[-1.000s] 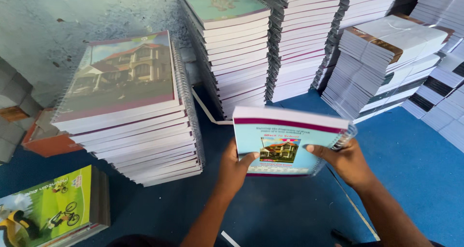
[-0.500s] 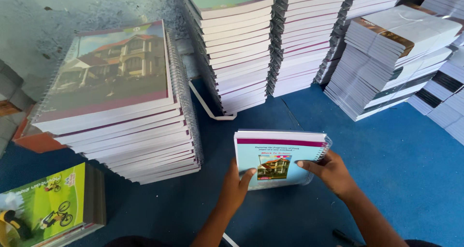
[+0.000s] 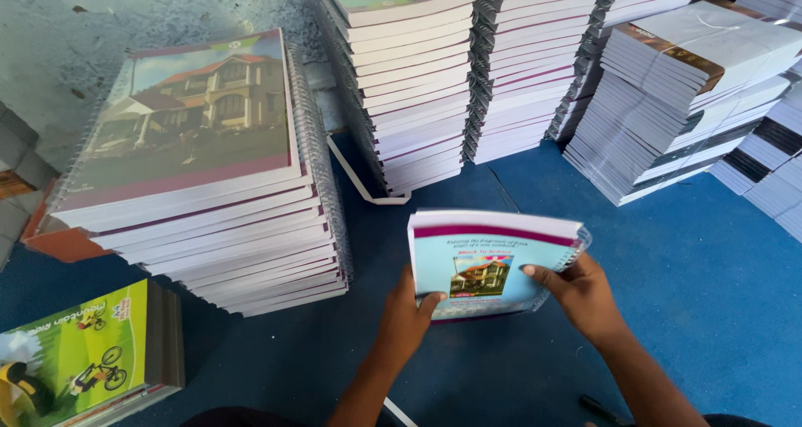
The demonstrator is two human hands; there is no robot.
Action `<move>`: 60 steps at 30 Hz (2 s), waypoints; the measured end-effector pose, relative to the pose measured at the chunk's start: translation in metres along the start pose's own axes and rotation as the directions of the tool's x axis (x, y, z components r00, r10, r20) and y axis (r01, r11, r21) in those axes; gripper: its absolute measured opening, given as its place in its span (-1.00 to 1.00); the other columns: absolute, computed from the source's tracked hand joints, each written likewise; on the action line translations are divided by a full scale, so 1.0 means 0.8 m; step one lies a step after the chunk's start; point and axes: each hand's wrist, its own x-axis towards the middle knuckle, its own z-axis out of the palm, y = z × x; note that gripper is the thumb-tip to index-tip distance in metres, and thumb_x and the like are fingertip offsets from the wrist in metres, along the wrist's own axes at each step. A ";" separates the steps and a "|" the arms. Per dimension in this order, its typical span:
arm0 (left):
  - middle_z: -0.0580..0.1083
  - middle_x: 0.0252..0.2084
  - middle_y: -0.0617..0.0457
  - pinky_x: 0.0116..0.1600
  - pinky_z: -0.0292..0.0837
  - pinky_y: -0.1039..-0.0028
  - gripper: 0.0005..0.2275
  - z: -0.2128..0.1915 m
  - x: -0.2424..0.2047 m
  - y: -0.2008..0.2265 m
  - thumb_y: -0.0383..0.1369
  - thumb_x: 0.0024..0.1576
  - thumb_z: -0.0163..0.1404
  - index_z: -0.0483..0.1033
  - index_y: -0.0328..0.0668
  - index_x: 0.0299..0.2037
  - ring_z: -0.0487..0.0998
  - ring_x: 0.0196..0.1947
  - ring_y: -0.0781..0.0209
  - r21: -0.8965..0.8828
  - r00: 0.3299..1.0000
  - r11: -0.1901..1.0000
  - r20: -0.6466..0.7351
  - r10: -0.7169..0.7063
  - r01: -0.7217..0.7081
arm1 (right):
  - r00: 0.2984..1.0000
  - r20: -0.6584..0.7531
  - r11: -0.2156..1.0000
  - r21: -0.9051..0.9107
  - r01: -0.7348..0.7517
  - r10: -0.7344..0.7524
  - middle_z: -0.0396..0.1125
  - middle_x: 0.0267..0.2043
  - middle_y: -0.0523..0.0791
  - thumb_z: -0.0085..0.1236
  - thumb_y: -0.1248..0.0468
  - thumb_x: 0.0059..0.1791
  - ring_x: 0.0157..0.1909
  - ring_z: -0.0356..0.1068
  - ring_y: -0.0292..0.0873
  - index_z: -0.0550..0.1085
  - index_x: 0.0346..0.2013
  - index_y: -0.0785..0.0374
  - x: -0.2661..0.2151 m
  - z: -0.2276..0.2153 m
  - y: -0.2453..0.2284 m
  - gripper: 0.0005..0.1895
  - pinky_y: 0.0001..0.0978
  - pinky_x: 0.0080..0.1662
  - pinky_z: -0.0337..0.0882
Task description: The person picks spiral-bound notebooks from a stack, places them on the floor, and writes on the cover with a black marker. After marking, the notebook is moved to a separate stack. This process is repeated for several notebooks.
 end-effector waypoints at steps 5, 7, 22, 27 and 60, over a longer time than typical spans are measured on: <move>0.58 -0.05 -0.26 -0.02 0.59 0.23 -0.59 0.003 0.021 -0.001 -0.36 0.12 0.15 0.32 -0.29 0.13 0.67 -0.03 -0.12 -0.005 0.998 0.998 -0.005 0.056 -0.056 | 0.998 -0.040 0.999 -0.014 0.051 -0.051 0.52 0.03 0.00 0.29 0.31 -0.10 0.15 0.48 -0.06 0.46 0.07 0.28 0.004 -0.007 0.006 -0.55 -0.12 0.17 0.47; 0.59 -0.04 -0.25 -0.01 0.58 0.24 -0.59 0.006 0.025 -0.004 -0.37 0.12 0.15 0.34 -0.28 0.15 0.67 -0.02 -0.11 -0.010 0.998 0.998 -0.007 0.055 -0.055 | 0.998 -0.035 0.998 -0.001 0.056 -0.056 0.51 0.04 0.00 0.29 0.33 -0.09 0.15 0.47 -0.07 0.46 0.08 0.28 0.007 -0.006 0.014 -0.55 -0.12 0.18 0.46; 0.54 0.11 -0.24 0.15 0.49 0.23 -0.45 0.023 0.011 -0.032 -0.42 0.04 0.23 0.25 -0.23 0.23 0.58 0.16 -0.08 0.042 0.987 0.987 0.027 -0.156 0.155 | 0.999 -0.036 0.999 0.018 0.026 -0.025 0.51 0.01 -0.02 0.28 0.29 -0.09 0.12 0.48 -0.06 0.47 0.05 0.23 0.009 0.013 0.017 -0.58 -0.10 0.18 0.47; 0.55 0.06 -0.21 0.17 0.51 0.30 -0.42 0.016 0.017 -0.025 -0.47 -0.01 0.21 0.26 -0.24 0.24 0.61 0.10 0.02 -0.139 0.980 0.975 0.118 -0.160 0.176 | 0.992 -0.102 0.988 -0.122 -0.092 0.079 0.52 -0.06 0.01 0.26 0.19 -0.10 0.06 0.52 0.01 0.41 0.08 0.19 0.012 0.007 -0.012 -0.53 -0.07 0.14 0.50; 0.52 0.02 -0.34 0.14 0.44 0.18 -0.50 0.081 0.030 -0.120 -0.48 0.01 0.14 0.32 -0.42 0.19 0.55 0.07 -0.24 0.104 0.954 0.949 0.001 -0.299 0.298 | 0.957 -0.032 0.660 -0.717 -0.222 0.287 0.35 0.24 0.07 0.31 0.08 -0.09 0.20 0.43 0.06 0.29 0.35 0.13 0.074 0.004 0.126 -0.26 -0.08 0.17 0.48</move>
